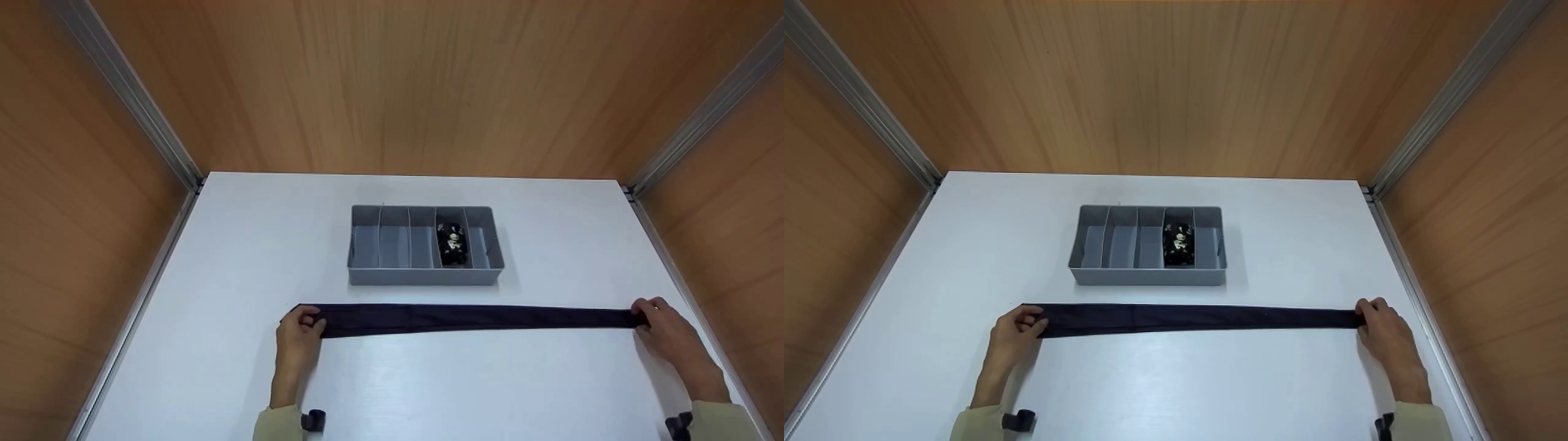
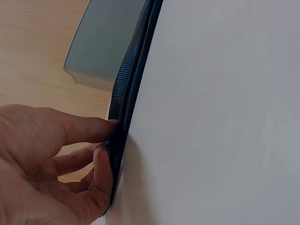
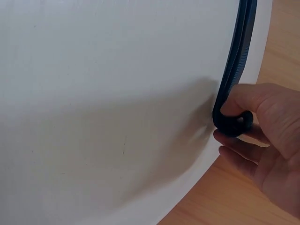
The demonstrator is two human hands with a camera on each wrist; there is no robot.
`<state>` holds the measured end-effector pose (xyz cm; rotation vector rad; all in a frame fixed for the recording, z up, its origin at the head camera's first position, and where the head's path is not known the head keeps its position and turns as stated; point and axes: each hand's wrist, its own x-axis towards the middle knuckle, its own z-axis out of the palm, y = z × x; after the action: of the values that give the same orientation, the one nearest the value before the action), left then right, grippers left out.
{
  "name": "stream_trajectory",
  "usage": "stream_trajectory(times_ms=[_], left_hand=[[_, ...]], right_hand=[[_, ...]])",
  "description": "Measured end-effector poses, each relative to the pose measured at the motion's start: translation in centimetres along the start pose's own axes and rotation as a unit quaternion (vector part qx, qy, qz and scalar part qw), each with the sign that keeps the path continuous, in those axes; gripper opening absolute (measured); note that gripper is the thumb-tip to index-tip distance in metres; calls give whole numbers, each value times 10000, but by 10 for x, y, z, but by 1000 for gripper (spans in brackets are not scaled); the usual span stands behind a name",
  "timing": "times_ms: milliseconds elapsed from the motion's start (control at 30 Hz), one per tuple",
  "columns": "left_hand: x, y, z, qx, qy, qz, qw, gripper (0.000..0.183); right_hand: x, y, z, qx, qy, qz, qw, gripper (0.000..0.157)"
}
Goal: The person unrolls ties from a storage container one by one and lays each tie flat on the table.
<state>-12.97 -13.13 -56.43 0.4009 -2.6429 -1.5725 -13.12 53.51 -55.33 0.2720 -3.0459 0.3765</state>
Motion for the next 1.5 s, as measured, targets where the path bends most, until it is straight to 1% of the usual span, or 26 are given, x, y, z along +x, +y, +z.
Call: stream_trajectory(times_ms=[133, 267, 500, 633, 700, 933, 1033, 1133, 1200, 1367, 1500], left_hand=[[0, -1, -1, -15, 12, 34, 10000, 21], [0, -2, -2, -2, 21, 100, 9999, 21], [-1, -4, -1, 65, 89, 81, 9999, 21], [-1, -3, -1, -17, 69, 34, 10000, 22], [-1, -3, -1, -73, 50, 16, 10000, 22], [-1, -2, -1, -89, 17, -19, 10000, 22], [0, -2, -1, -58, 0, -27, 10000, 22], [0, -1, -1, -20, -5, -15, 10000, 23], [0, -1, -1, -17, -4, -9, 10000, 23], [0, -1, -1, -43, 3, 28, 10000, 23], [-1, -1, 0, -52, 23, 42, 10000, 22]], right_hand=[[0, 4, 2, 273, -65, 272, 9992, 27], [-2, 8, 5, 551, -7, 491, 9973, 25], [-4, 7, 6, 666, 147, 798, 9945, 21], [-4, 7, 7, 717, 381, 968, 9920, 14], [-4, 7, 8, 742, 530, 1004, 9908, 13], [-6, 8, 11, 807, 837, 1208, 9858, 18], [-7, 7, 11, 776, 1047, 1310, 9828, 17], [-8, 5, 12, 723, 1250, 1341, 9804, 17], [-8, 4, 12, 649, 1312, 1320, 9804, 17], [-8, 6, 14, 455, 1375, 1137, 9829, 16], [-9, 9, 16, 363, 1492, 990, 9832, 12]])
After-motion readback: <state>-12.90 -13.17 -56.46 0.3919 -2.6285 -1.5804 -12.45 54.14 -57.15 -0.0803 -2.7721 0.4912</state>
